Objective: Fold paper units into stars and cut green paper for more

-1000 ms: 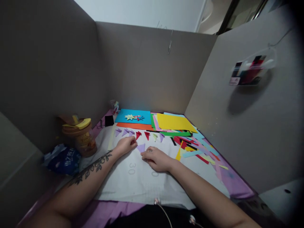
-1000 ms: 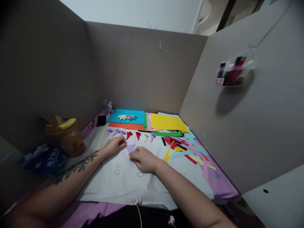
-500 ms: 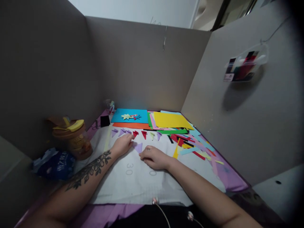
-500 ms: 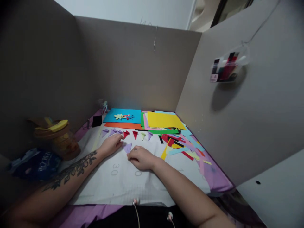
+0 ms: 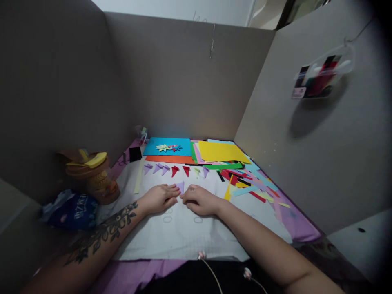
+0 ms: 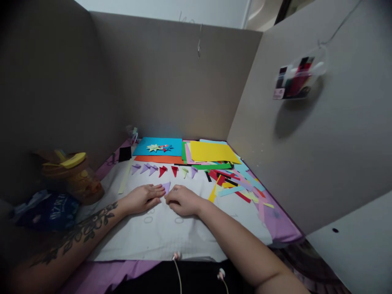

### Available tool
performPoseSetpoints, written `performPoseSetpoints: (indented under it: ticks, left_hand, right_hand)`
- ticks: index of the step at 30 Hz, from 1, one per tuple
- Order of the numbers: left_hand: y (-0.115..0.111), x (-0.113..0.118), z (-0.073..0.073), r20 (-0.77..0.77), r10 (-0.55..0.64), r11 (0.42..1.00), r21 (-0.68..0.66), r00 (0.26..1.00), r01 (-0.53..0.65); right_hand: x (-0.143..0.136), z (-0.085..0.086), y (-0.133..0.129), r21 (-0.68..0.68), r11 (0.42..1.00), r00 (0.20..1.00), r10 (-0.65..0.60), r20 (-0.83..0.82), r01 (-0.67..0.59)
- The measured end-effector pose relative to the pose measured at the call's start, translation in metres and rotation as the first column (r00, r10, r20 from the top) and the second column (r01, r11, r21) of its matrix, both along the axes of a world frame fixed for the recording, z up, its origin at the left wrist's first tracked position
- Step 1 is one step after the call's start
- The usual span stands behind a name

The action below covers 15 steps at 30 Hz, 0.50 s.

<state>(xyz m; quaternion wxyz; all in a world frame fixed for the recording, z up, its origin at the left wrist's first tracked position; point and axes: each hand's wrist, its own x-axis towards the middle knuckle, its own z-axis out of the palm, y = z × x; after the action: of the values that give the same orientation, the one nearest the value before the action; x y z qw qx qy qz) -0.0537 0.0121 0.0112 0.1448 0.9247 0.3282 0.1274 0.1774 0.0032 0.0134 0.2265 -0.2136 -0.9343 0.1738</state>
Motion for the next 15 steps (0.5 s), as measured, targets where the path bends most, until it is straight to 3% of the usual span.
performPoseSetpoints:
  ticks: [9, 15]
  left_hand:
    - [0.007, 0.0, -0.007, 0.076, 0.133, 0.99, 0.044, 0.988, -0.137]
    - [0.01, 0.009, -0.003, 0.21, 0.258, 0.959, 0.061, 0.943, -0.276]
  right_hand:
    - [0.004, -0.003, 0.0, -0.141, 0.99, 0.992, -0.017, -0.129, -0.002]
    - [0.004, -0.009, 0.011, -0.115, 0.953, 0.935, -0.298, -0.193, 0.28]
